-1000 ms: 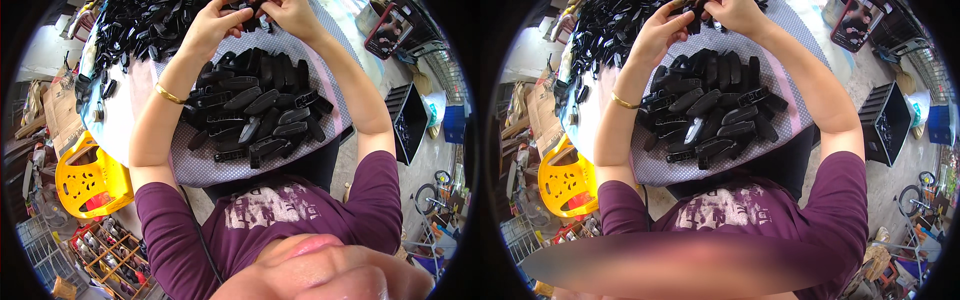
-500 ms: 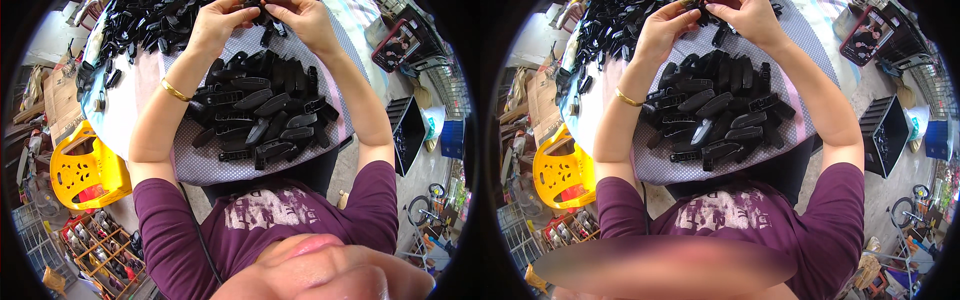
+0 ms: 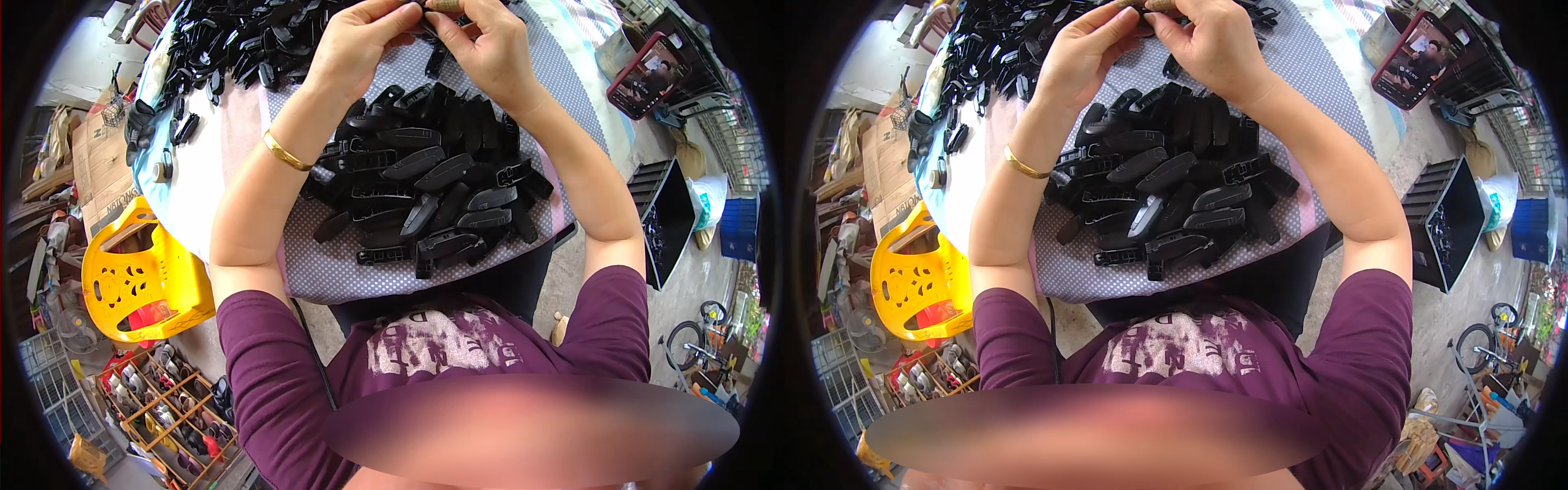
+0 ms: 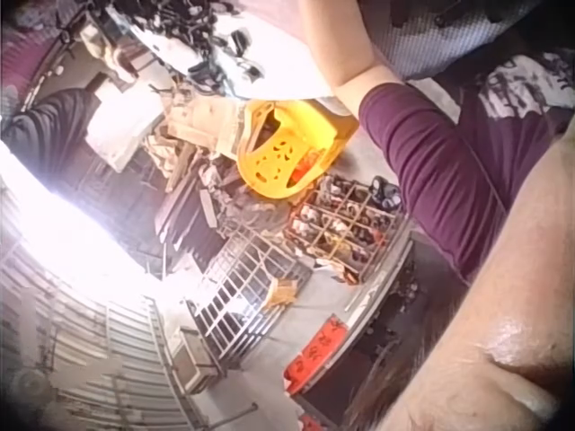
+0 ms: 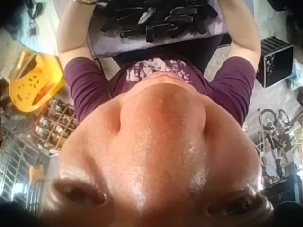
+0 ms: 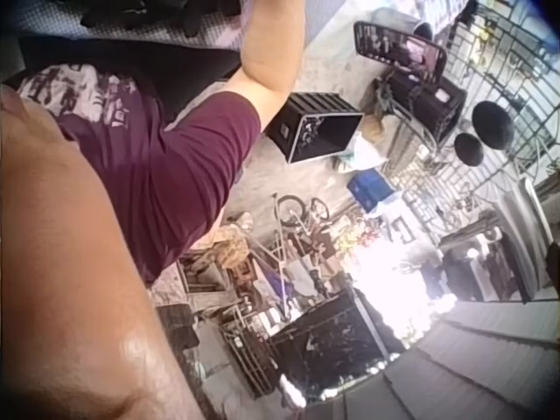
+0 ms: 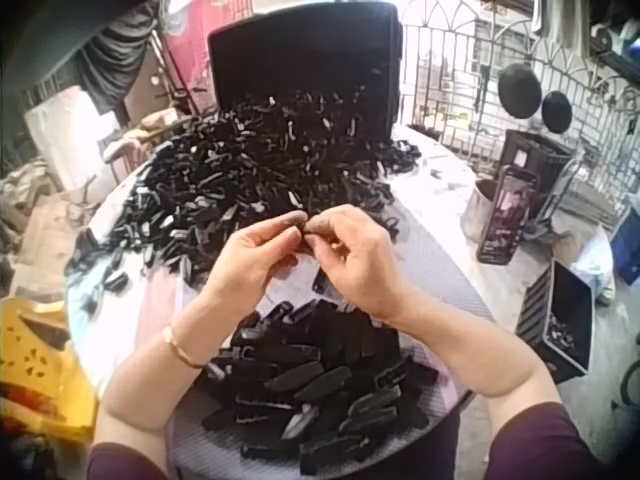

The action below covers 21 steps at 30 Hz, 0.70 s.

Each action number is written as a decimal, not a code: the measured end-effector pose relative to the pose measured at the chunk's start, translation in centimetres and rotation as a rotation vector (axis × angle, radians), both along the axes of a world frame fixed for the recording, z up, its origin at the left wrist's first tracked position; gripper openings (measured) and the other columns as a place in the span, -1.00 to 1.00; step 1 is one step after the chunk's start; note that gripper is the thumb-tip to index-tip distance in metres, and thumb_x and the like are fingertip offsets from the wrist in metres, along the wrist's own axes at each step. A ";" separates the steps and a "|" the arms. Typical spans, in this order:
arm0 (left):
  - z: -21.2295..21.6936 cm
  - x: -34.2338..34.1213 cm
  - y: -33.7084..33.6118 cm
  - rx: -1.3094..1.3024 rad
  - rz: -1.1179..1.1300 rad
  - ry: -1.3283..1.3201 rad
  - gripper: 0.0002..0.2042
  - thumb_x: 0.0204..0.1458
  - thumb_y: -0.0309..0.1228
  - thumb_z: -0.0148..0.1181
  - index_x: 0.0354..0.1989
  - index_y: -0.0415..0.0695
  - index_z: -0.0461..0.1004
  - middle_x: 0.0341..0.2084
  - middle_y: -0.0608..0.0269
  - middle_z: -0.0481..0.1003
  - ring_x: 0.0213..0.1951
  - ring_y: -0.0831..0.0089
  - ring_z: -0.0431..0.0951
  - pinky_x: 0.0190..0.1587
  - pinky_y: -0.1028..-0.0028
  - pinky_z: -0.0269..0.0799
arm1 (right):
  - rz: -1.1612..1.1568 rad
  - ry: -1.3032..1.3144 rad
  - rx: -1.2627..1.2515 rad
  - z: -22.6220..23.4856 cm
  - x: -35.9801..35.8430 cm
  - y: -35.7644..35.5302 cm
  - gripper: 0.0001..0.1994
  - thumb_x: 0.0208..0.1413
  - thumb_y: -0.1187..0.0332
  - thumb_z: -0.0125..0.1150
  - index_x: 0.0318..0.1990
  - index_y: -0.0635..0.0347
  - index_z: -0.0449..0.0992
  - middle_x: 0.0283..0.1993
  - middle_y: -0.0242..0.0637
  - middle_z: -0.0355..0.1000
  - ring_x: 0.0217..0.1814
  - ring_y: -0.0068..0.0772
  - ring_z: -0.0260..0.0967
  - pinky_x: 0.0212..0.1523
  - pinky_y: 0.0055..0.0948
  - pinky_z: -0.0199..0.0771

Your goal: The recorder is sorting and inspecting small black plastic components on a table.

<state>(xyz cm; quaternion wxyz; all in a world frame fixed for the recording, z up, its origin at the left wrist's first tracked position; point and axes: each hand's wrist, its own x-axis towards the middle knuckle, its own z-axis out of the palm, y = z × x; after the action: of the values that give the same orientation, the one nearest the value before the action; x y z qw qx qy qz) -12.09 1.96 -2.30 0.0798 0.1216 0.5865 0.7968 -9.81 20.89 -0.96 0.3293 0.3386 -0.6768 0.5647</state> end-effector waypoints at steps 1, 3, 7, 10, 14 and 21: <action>0.0 -0.1 -0.2 0.102 -0.066 -0.023 -0.71 0.32 -0.46 0.18 0.17 -0.24 0.54 -0.17 0.29 0.65 -0.29 0.62 0.60 -0.28 0.64 0.49 | -0.049 -0.265 0.072 0.6 0.9 0.0 -0.83 0.22 0.43 0.34 -0.10 0.32 0.61 -0.27 -0.28 0.61 -0.26 -0.59 0.51 -0.24 -0.48 0.54; 0.8 0.2 -0.1 0.111 -0.082 0.005 -0.71 0.33 -0.47 0.16 0.17 -0.24 0.54 -0.15 0.27 0.65 -0.27 0.61 0.60 -0.27 0.64 0.49 | -0.015 -0.418 0.166 0.4 -0.2 1.0 -0.79 0.21 0.40 0.35 -0.07 0.31 0.60 -0.27 -0.29 0.60 -0.28 -0.59 0.51 -0.26 -0.49 0.54; 1.2 -0.2 -0.1 0.208 -0.237 0.247 -0.74 0.31 -0.56 0.12 0.12 -0.25 0.57 -0.16 0.25 0.65 -0.33 0.61 0.55 -0.29 0.65 0.44 | 0.317 -0.363 0.190 0.4 -0.3 1.7 -0.78 0.23 0.36 0.34 -0.06 0.32 0.61 -0.32 -0.35 0.59 -0.37 -0.59 0.45 -0.34 -0.51 0.48; 1.6 0.3 -0.2 0.169 -0.254 0.312 -0.76 0.28 -0.61 0.13 0.07 -0.25 0.61 -0.19 0.25 0.66 -0.37 0.63 0.53 -0.31 0.65 0.42 | 0.235 -0.659 0.215 0.9 0.3 1.6 -0.80 0.23 0.38 0.33 -0.10 0.34 0.62 -0.41 -0.29 0.56 -0.45 -0.59 0.41 -0.40 -0.46 0.45; 2.2 1.4 0.1 0.013 -0.071 0.194 -0.76 0.27 -0.63 0.13 0.04 -0.24 0.63 -0.22 0.27 0.66 -0.41 0.64 0.52 -0.33 0.65 0.42 | -0.002 -0.179 0.345 -0.2 0.3 1.2 -0.81 0.18 0.42 0.36 -0.12 0.33 0.61 -0.46 -0.11 0.50 -0.45 -0.59 0.43 -0.38 -0.37 0.46; 4.9 3.0 -0.8 -0.182 -0.051 0.159 -0.73 0.22 -0.64 0.20 0.09 -0.24 0.59 -0.24 0.32 0.65 -0.37 0.66 0.53 -0.32 0.65 0.43 | 0.368 -0.523 0.556 3.2 -3.0 5.0 -0.69 0.22 0.36 0.35 0.09 0.24 0.61 -0.16 -0.34 0.64 -0.18 -0.58 0.53 -0.12 -0.50 0.56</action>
<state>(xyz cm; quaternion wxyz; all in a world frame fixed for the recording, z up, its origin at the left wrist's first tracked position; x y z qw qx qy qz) -9.10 1.18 2.61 0.0640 0.1915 0.6575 0.7259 -12.77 25.93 2.28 -0.0638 0.3750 -0.7924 0.4769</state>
